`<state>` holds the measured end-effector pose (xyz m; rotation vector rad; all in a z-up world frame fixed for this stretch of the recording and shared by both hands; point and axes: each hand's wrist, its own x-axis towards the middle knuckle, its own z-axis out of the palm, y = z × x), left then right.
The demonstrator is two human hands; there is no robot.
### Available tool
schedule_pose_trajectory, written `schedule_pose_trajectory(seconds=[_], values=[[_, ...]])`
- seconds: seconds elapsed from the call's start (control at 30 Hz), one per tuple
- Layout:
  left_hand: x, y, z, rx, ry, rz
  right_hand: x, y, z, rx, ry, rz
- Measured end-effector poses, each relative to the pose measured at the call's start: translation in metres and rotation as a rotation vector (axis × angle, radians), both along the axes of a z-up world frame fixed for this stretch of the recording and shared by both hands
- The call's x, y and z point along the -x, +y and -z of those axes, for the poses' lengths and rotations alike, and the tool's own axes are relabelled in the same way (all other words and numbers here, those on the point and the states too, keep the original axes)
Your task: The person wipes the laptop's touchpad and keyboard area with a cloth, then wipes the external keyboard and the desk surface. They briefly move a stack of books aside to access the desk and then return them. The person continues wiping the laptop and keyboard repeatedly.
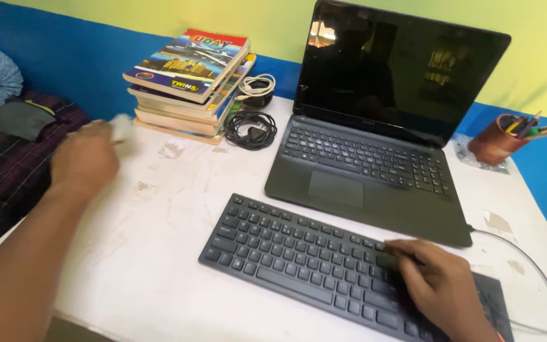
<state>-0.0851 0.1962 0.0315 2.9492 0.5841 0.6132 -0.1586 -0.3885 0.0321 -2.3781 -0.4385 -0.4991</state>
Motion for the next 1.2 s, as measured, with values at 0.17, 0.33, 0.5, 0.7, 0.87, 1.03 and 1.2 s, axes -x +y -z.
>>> schedule_pose_trajectory(seconds=[0.17,0.33,0.5,0.7,0.87,1.03,1.2], values=[[0.028,-0.029,0.008,0.144,0.146,0.314,0.006,0.012,-0.003,0.035,-0.028,-0.034],[0.025,0.005,-0.008,0.214,0.477,0.282,0.003,0.028,-0.019,0.075,-0.119,-0.111],[-0.009,0.022,-0.038,0.732,0.168,0.339,-0.025,0.092,-0.051,-0.091,0.075,-0.108],[-0.072,0.013,-0.027,0.833,-0.185,0.200,-0.115,0.205,-0.069,0.331,-0.217,-0.450],[-0.110,0.024,-0.007,0.974,-0.350,0.150,-0.192,0.274,-0.050,0.536,-0.325,-0.513],[-0.146,0.036,0.010,1.225,-0.519,0.334,-0.240,0.282,-0.028,0.652,-0.268,-0.567],[-0.176,0.042,0.037,1.537,-0.805,0.257,-0.246,0.269,-0.040,0.789,-0.247,-0.452]])
